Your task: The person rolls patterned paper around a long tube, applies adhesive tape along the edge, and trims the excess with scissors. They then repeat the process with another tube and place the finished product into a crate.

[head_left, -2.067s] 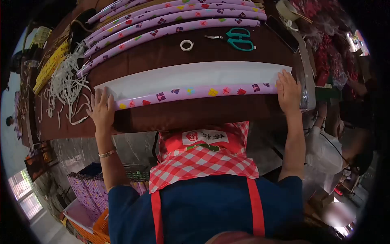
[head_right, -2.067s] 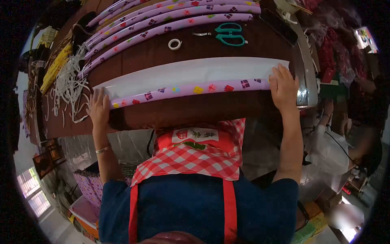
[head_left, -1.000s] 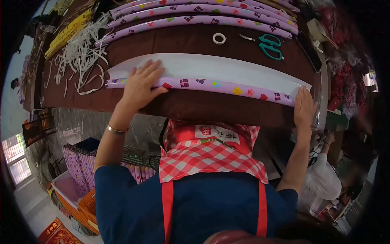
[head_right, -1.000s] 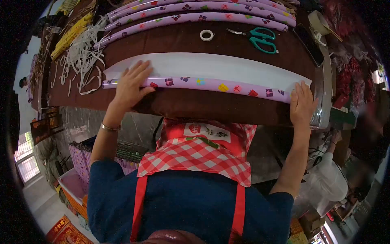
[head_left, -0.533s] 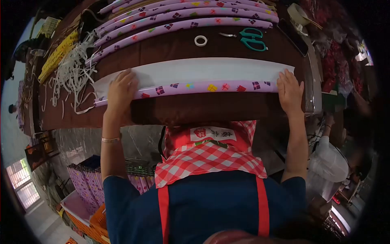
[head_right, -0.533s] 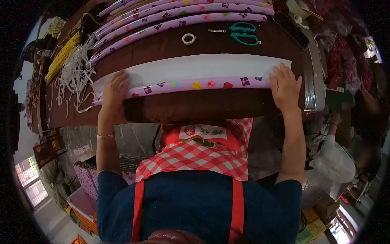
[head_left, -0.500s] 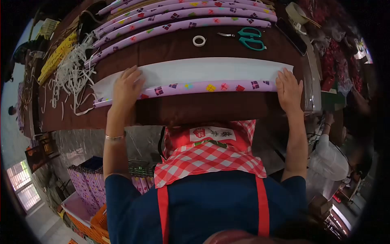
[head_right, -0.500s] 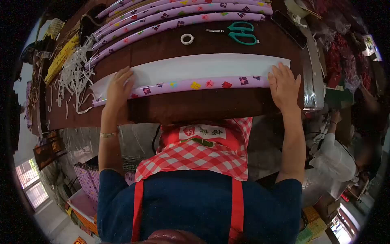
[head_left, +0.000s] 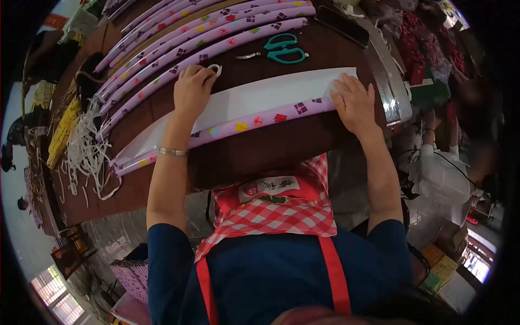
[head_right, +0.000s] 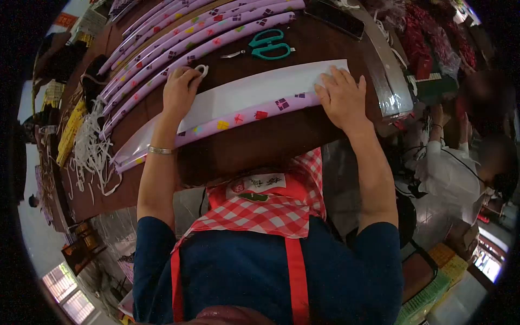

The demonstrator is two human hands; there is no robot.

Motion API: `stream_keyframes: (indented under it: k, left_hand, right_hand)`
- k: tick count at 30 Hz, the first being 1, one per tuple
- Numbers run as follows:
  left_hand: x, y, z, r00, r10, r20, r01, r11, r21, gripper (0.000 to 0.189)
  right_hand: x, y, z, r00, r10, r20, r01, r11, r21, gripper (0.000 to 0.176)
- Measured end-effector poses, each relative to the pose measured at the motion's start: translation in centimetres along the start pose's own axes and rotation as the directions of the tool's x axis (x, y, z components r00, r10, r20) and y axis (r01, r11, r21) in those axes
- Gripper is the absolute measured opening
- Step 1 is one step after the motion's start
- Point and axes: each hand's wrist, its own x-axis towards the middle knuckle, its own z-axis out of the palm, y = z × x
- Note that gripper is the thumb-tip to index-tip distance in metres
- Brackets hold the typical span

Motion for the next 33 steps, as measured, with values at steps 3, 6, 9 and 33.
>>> stream_keyframes:
  k: [3,6,9,33]
  left_hand:
    - [0.2,0.7,-0.3,0.991,-0.017,-0.132,-0.010,0.980,-0.199,0.014]
    - [0.3,5.3,-2.1,0.988,-0.140,0.062,0.150,0.808,-0.569,0.018]
    - [0.0,10.1,-2.5,0.911,0.016,0.412,0.383,0.336,-0.860,0.023]
    - [7.6,16.7,7.6,0.592,0.371,0.716,0.741,0.100,-0.664,0.026]
  right_hand:
    - [0.0,-0.1,-0.1,0.998,-0.047,-0.045,0.047,0.999,0.008,0.041]
    - [-0.2,-0.4,-0.7,0.997,-0.052,-0.061,0.055,0.997,0.054,0.039]
    - [-0.7,-0.6,-0.8,0.997,-0.043,-0.059,0.047,0.996,0.075,0.038]
    - [2.0,-1.0,-2.0,0.932,0.171,-0.318,0.033,0.837,0.547,0.023]
